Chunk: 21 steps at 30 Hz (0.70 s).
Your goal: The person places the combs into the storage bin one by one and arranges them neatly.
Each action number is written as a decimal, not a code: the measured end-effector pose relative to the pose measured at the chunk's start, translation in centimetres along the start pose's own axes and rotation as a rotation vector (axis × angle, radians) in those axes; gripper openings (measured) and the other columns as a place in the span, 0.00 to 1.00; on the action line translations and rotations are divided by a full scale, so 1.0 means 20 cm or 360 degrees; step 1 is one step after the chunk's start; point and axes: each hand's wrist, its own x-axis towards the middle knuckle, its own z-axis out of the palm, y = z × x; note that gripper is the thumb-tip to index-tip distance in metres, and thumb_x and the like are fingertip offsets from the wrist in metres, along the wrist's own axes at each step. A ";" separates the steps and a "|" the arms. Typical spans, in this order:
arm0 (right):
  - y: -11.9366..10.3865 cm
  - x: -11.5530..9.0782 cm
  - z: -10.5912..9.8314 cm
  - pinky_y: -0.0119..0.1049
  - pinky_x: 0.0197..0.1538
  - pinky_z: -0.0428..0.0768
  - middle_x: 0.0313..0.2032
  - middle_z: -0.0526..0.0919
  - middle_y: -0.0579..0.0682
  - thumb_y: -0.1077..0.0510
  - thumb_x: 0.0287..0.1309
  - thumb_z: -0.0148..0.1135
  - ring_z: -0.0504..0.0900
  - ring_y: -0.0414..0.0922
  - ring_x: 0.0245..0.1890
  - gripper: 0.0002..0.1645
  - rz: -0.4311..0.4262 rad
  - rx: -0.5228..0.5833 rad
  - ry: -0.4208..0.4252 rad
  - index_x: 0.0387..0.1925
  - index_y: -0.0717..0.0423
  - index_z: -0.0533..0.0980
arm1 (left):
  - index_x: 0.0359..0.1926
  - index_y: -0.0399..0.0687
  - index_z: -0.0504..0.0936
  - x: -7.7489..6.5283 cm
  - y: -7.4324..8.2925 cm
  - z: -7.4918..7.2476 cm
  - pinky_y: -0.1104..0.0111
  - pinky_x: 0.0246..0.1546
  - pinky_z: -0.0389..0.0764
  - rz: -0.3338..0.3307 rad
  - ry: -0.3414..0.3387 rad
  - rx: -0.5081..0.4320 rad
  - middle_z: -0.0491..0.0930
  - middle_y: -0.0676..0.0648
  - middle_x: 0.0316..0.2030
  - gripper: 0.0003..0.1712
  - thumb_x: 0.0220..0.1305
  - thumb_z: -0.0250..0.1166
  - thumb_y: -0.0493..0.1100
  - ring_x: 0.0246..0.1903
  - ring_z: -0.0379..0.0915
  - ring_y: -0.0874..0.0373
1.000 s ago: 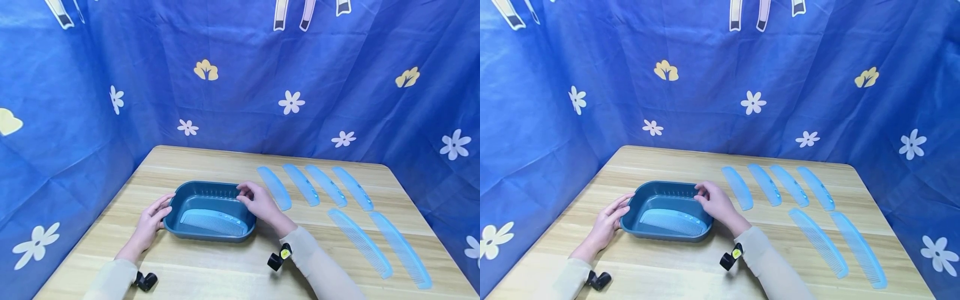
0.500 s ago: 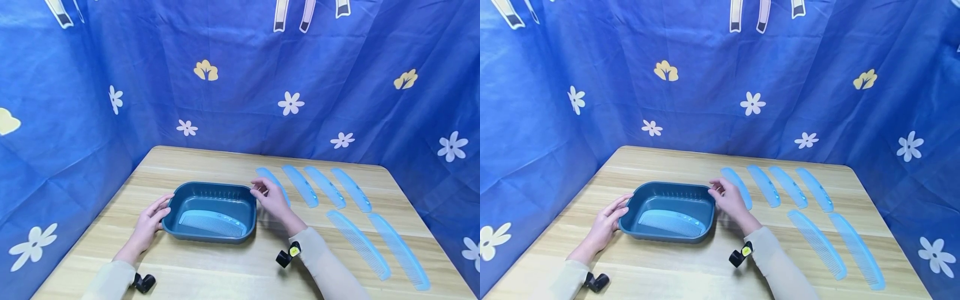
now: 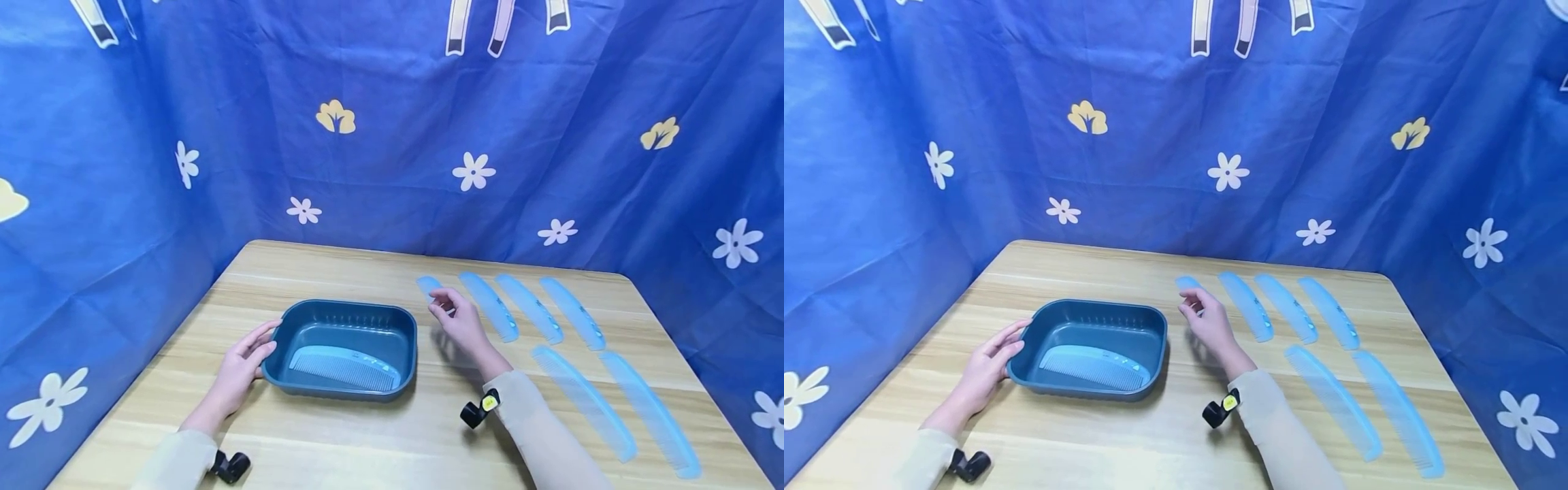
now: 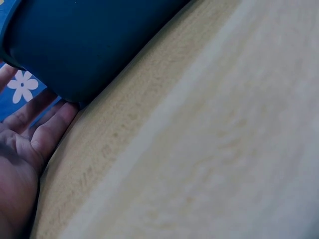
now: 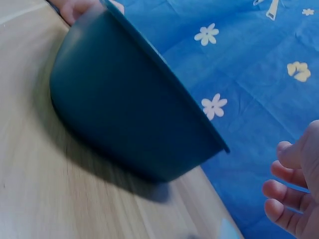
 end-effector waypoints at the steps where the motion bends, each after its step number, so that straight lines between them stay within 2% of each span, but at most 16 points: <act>1: 0.01 0.00 0.00 0.34 0.34 0.76 0.32 0.79 0.56 0.67 0.55 0.62 0.76 0.49 0.31 0.13 0.0005 0.0000 0.0009 0.44 0.65 0.77 | 0.66 0.46 0.65 0.00 0.00 0.00 0.63 0.29 0.82 0.0000 0.0006 0.0014 0.69 0.49 0.51 0.27 0.68 0.56 0.44 0.44 0.73 0.66; 4: 0.05 0.00 -0.01 0.35 0.34 0.76 0.32 0.80 0.57 0.67 0.55 0.63 0.76 0.51 0.32 0.13 0.0008 -0.0009 0.0030 0.44 0.67 0.76 | 0.66 0.48 0.66 0.00 0.00 0.00 0.63 0.30 0.82 -0.0012 0.0014 0.0060 0.68 0.45 0.52 0.26 0.68 0.56 0.45 0.43 0.74 0.66; 6: 0.07 0.01 -0.02 0.34 0.35 0.76 0.32 0.80 0.56 0.65 0.55 0.64 0.77 0.49 0.32 0.14 0.0028 -0.0037 0.0030 0.44 0.66 0.77 | 0.66 0.49 0.66 0.00 0.00 0.00 0.64 0.30 0.82 -0.0022 0.0013 0.0069 0.67 0.44 0.53 0.26 0.68 0.56 0.46 0.42 0.74 0.66; 13: 0.14 0.04 -0.07 0.36 0.36 0.78 0.32 0.80 0.51 0.60 0.52 0.67 0.78 0.46 0.32 0.15 0.0117 -0.0098 0.0037 0.43 0.59 0.77 | 0.66 0.47 0.64 0.00 0.01 0.00 0.63 0.31 0.82 -0.0014 -0.0030 -0.0008 0.65 0.43 0.55 0.27 0.68 0.55 0.45 0.44 0.74 0.64; 21: 0.16 0.07 -0.09 0.38 0.38 0.77 0.35 0.80 0.55 0.59 0.54 0.66 0.77 0.49 0.35 0.18 0.0190 -0.0160 0.0073 0.46 0.63 0.76 | 0.66 0.46 0.64 0.00 0.03 -0.01 0.65 0.29 0.82 0.0009 -0.0063 -0.0055 0.66 0.46 0.54 0.27 0.69 0.54 0.44 0.43 0.74 0.63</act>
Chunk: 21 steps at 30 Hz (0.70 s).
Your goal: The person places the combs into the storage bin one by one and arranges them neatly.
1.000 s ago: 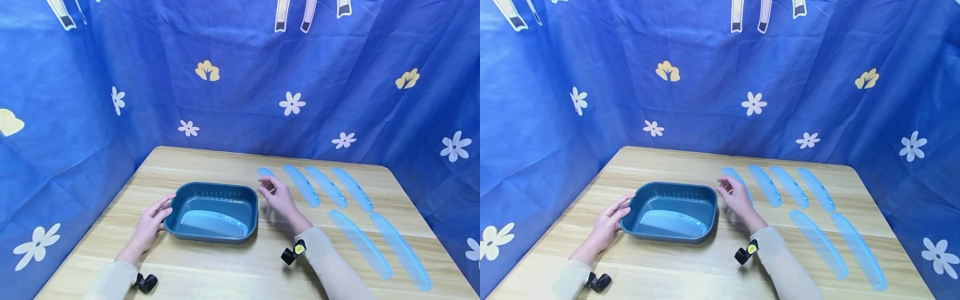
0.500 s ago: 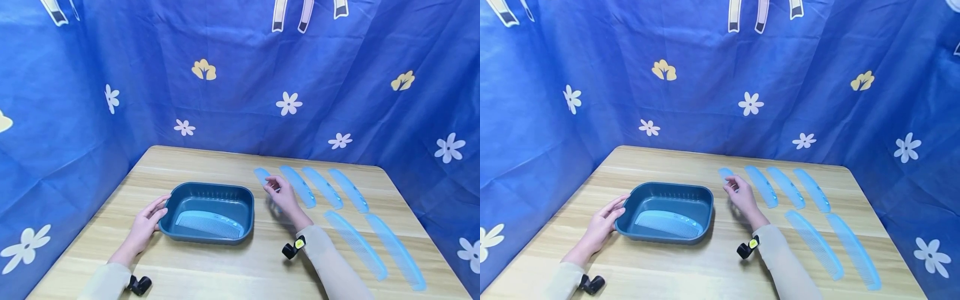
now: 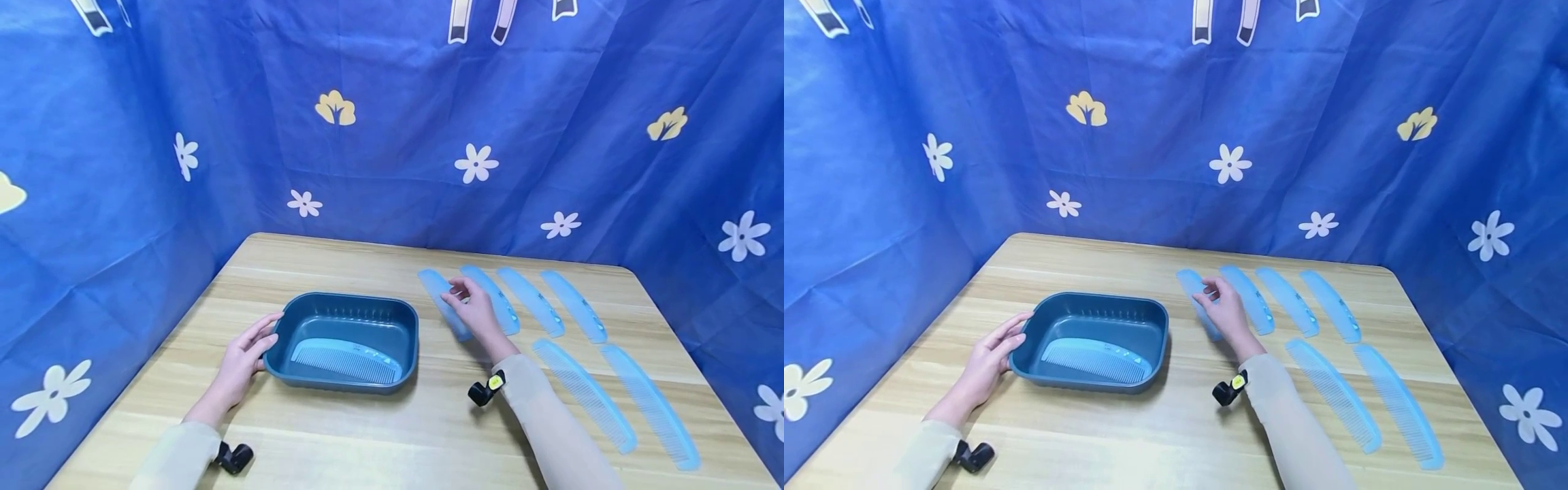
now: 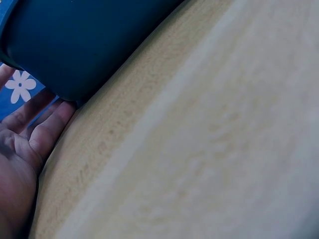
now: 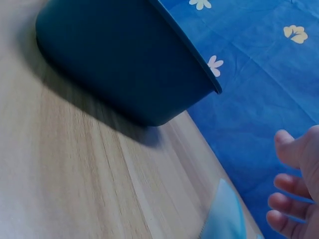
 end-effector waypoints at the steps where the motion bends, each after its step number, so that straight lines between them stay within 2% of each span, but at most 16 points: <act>1: 0.00 0.00 0.00 0.39 0.38 0.77 0.36 0.79 0.56 0.59 0.54 0.66 0.77 0.49 0.35 0.18 0.0018 -0.0018 -0.0003 0.46 0.63 0.76 | 0.66 0.46 0.64 0.00 0.00 0.00 0.65 0.29 0.82 0.0000 0.0000 0.0004 0.66 0.46 0.54 0.27 0.69 0.54 0.44 0.44 0.74 0.63; 5: 0.02 0.01 0.00 0.42 0.40 0.77 0.37 0.79 0.58 0.60 0.55 0.65 0.77 0.51 0.36 0.20 0.0095 -0.0098 -0.0019 0.48 0.65 0.75 | 0.67 0.46 0.63 0.00 0.00 0.00 0.65 0.30 0.82 -0.0004 -0.0004 0.0007 0.65 0.45 0.55 0.27 0.69 0.54 0.44 0.44 0.74 0.63; 13: 0.05 0.02 -0.01 0.46 0.41 0.75 0.40 0.78 0.60 0.58 0.55 0.65 0.76 0.54 0.37 0.21 0.0135 -0.0256 -0.0046 0.50 0.63 0.75 | 0.66 0.46 0.64 0.00 0.01 0.00 0.65 0.30 0.82 0.0003 0.0001 -0.0015 0.67 0.46 0.53 0.26 0.69 0.54 0.43 0.43 0.75 0.62; 18: 0.08 0.03 -0.01 0.49 0.46 0.75 0.46 0.76 0.60 0.57 0.56 0.64 0.77 0.55 0.43 0.26 0.0248 -0.0363 -0.0119 0.55 0.61 0.72 | 0.66 0.47 0.64 0.00 0.01 0.00 0.66 0.30 0.82 -0.0007 0.0010 0.0014 0.65 0.43 0.55 0.26 0.69 0.54 0.44 0.43 0.74 0.62; 21: 0.11 0.04 -0.01 0.49 0.48 0.75 0.48 0.75 0.60 0.57 0.55 0.66 0.78 0.56 0.45 0.28 0.0264 -0.0418 -0.0132 0.56 0.61 0.71 | 0.67 0.47 0.64 0.00 0.01 0.00 0.66 0.29 0.82 -0.0014 0.0011 0.0014 0.64 0.42 0.55 0.26 0.69 0.54 0.44 0.42 0.74 0.62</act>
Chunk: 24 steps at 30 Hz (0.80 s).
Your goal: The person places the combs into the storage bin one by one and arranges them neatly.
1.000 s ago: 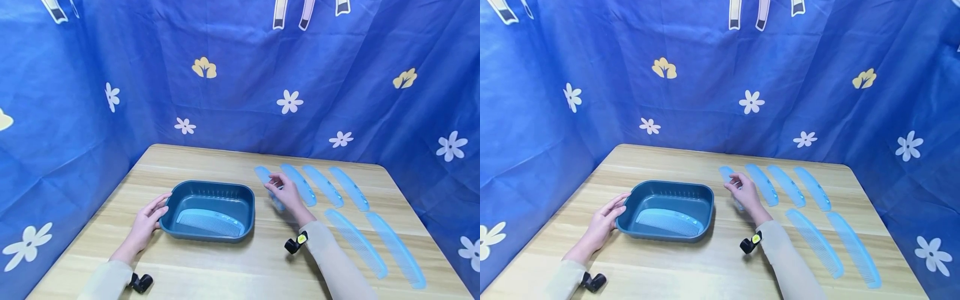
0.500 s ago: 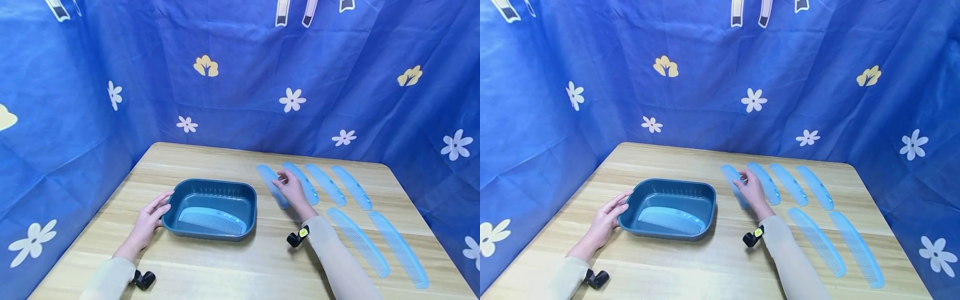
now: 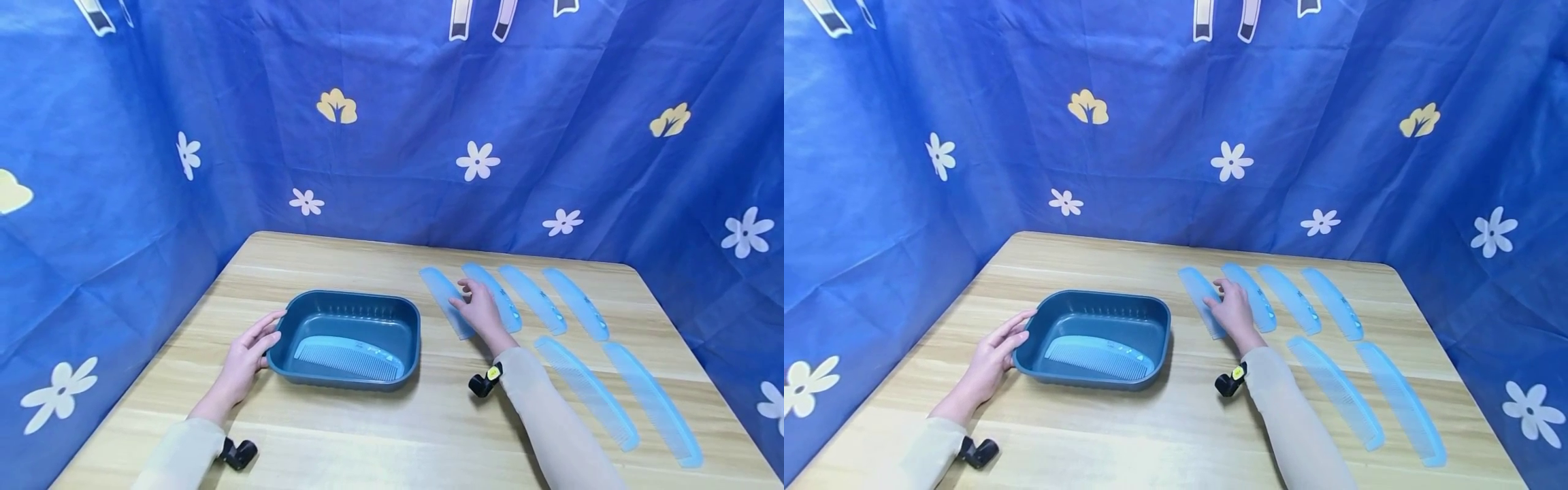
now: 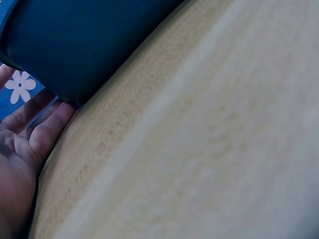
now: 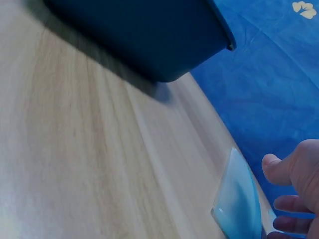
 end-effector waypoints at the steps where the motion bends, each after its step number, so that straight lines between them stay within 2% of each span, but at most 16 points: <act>1: 0.01 0.01 0.00 0.49 0.49 0.75 0.48 0.75 0.61 0.56 0.54 0.66 0.78 0.55 0.45 0.28 -0.0006 -0.0024 0.0003 0.56 0.61 0.71 | 0.66 0.46 0.64 0.00 0.00 0.00 0.66 0.29 0.82 0.0001 0.0002 -0.0010 0.64 0.42 0.54 0.27 0.69 0.54 0.44 0.42 0.74 0.62; 4: 0.02 0.02 0.01 0.48 0.52 0.73 0.48 0.76 0.60 0.54 0.53 0.67 0.77 0.54 0.47 0.31 -0.0008 -0.0104 0.0009 0.57 0.61 0.70 | 0.66 0.46 0.64 0.01 0.00 -0.01 0.66 0.29 0.82 0.0005 0.0003 -0.0016 0.65 0.42 0.54 0.27 0.69 0.54 0.44 0.42 0.74 0.62; 11: 0.03 0.03 0.02 0.50 0.49 0.71 0.43 0.75 0.58 0.51 0.54 0.67 0.72 0.54 0.47 0.35 0.0030 -0.0197 -0.0018 0.60 0.60 0.67 | 0.66 0.47 0.64 0.01 0.01 0.00 0.66 0.30 0.82 0.0013 0.0000 -0.0004 0.65 0.41 0.54 0.27 0.69 0.54 0.44 0.42 0.74 0.62; 19: -0.01 0.04 0.04 0.50 0.54 0.69 0.52 0.72 0.60 0.48 0.52 0.68 0.66 0.57 0.54 0.37 0.0072 -0.0356 -0.0152 0.61 0.57 0.67 | 0.66 0.48 0.64 0.00 0.00 -0.01 0.66 0.30 0.82 0.0004 0.0013 0.0023 0.65 0.45 0.55 0.26 0.69 0.54 0.45 0.45 0.72 0.64; 24: -0.03 0.04 0.05 0.50 0.52 0.70 0.53 0.69 0.60 0.52 0.50 0.70 0.64 0.57 0.54 0.39 0.0117 -0.0414 -0.0220 0.62 0.56 0.66 | 0.67 0.47 0.63 0.00 -0.01 -0.01 0.66 0.30 0.82 0.0004 0.0002 0.0018 0.65 0.43 0.54 0.27 0.69 0.54 0.45 0.45 0.72 0.63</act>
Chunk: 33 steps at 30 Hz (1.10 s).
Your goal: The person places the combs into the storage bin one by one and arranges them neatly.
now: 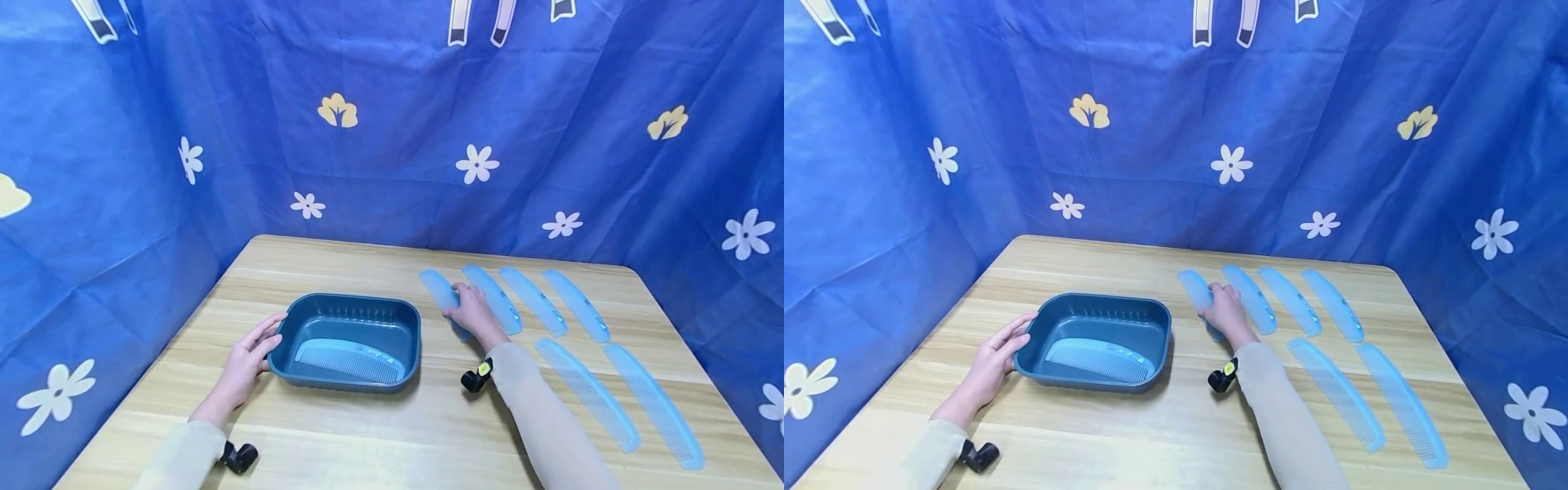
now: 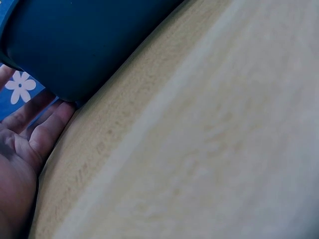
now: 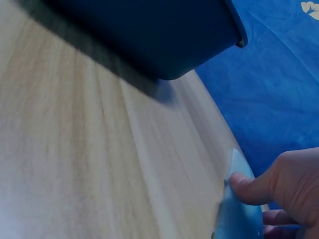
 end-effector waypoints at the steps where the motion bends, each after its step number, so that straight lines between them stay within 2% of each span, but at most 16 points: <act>1: 0.00 0.00 0.00 0.50 0.51 0.70 0.53 0.69 0.60 0.52 0.49 0.70 0.64 0.57 0.53 0.39 0.0006 -0.0007 -0.0010 0.62 0.56 0.66 | 0.67 0.46 0.63 0.00 0.00 0.00 0.66 0.30 0.82 -0.0001 -0.0002 -0.0005 0.65 0.43 0.54 0.27 0.69 0.54 0.45 0.44 0.72 0.63; 9: -0.01 0.01 -0.01 0.52 0.50 0.70 0.54 0.68 0.62 0.52 0.47 0.71 0.66 0.59 0.52 0.41 0.0067 0.0006 -0.0055 0.63 0.55 0.65 | 0.67 0.46 0.63 0.00 -0.01 0.00 0.65 0.30 0.82 -0.0008 -0.0004 0.0001 0.64 0.43 0.54 0.27 0.69 0.54 0.45 0.44 0.72 0.63; 19: -0.01 0.02 -0.02 0.51 0.49 0.74 0.54 0.66 0.65 0.55 0.45 0.73 0.71 0.58 0.49 0.47 0.0118 0.0146 -0.0115 0.65 0.59 0.61 | 0.67 0.44 0.62 -0.01 0.00 0.01 0.65 0.30 0.82 -0.0018 -0.0002 0.0009 0.63 0.38 0.56 0.28 0.69 0.54 0.45 0.44 0.73 0.63; 26: -0.01 0.04 -0.03 0.50 0.55 0.70 0.58 0.67 0.66 0.60 0.52 0.67 0.68 0.59 0.56 0.38 0.0112 0.0260 -0.0087 0.63 0.64 0.62 | 0.67 0.46 0.62 0.00 0.00 0.01 0.65 0.29 0.82 -0.0006 -0.0001 0.0007 0.63 0.39 0.55 0.27 0.69 0.54 0.45 0.44 0.73 0.61; 33: -0.01 0.03 -0.05 0.50 0.53 0.72 0.57 0.69 0.65 0.63 0.55 0.63 0.69 0.59 0.56 0.35 0.0115 0.0351 -0.0096 0.63 0.64 0.63 | 0.67 0.48 0.63 0.00 0.01 0.00 0.64 0.32 0.82 -0.0018 -0.0005 0.0019 0.61 0.38 0.58 0.27 0.69 0.53 0.45 0.46 0.71 0.63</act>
